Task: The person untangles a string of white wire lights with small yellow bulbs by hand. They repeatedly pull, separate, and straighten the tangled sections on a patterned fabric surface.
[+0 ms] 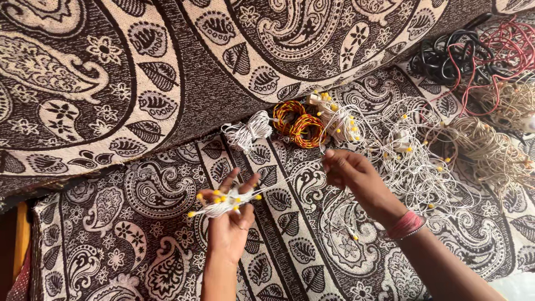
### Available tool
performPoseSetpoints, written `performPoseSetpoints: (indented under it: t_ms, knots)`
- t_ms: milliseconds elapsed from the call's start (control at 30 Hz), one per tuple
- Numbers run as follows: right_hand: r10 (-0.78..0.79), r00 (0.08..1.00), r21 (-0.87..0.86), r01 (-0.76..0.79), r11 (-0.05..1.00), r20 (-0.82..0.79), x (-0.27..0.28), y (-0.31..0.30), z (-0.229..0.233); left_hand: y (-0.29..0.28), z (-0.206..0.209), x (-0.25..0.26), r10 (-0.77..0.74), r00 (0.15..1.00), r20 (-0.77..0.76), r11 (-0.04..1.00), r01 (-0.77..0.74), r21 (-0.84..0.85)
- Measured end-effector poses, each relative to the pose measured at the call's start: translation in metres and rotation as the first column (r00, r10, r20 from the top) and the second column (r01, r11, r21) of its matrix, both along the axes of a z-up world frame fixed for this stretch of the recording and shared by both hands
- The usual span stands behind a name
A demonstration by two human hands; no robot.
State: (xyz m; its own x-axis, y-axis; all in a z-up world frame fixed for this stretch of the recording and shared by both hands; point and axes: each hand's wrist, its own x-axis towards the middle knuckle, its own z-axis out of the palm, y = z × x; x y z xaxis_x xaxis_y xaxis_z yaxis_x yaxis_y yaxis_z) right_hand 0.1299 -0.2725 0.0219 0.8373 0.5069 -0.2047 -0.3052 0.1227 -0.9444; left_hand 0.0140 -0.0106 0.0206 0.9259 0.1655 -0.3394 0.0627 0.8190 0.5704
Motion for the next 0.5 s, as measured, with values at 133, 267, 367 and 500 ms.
performPoseSetpoints:
  t_ms: [133,267,367,500]
  knots:
    - [-0.102,0.995,-0.094,0.104,0.99,0.019,0.003,-0.005,0.008,-0.004,-0.001,-0.003,-0.268,0.963,0.014,0.963,0.269,-0.011]
    - [-0.117,0.993,-0.161,0.115,0.98,-0.008,0.004,-0.005,0.007,-0.013,-0.004,-0.007,-0.428,0.828,0.363,0.776,0.543,-0.322]
    - [-0.078,0.996,-0.254,0.086,0.963,0.04,0.001,0.001,0.004,-0.016,-0.004,-0.009,-0.387,0.787,0.48,0.679,0.595,-0.429]
    - [0.11,0.976,-0.574,0.018,0.819,0.187,-0.01,0.012,-0.005,-0.013,0.001,-0.012,-0.21,0.761,0.614,0.628,0.586,-0.511]
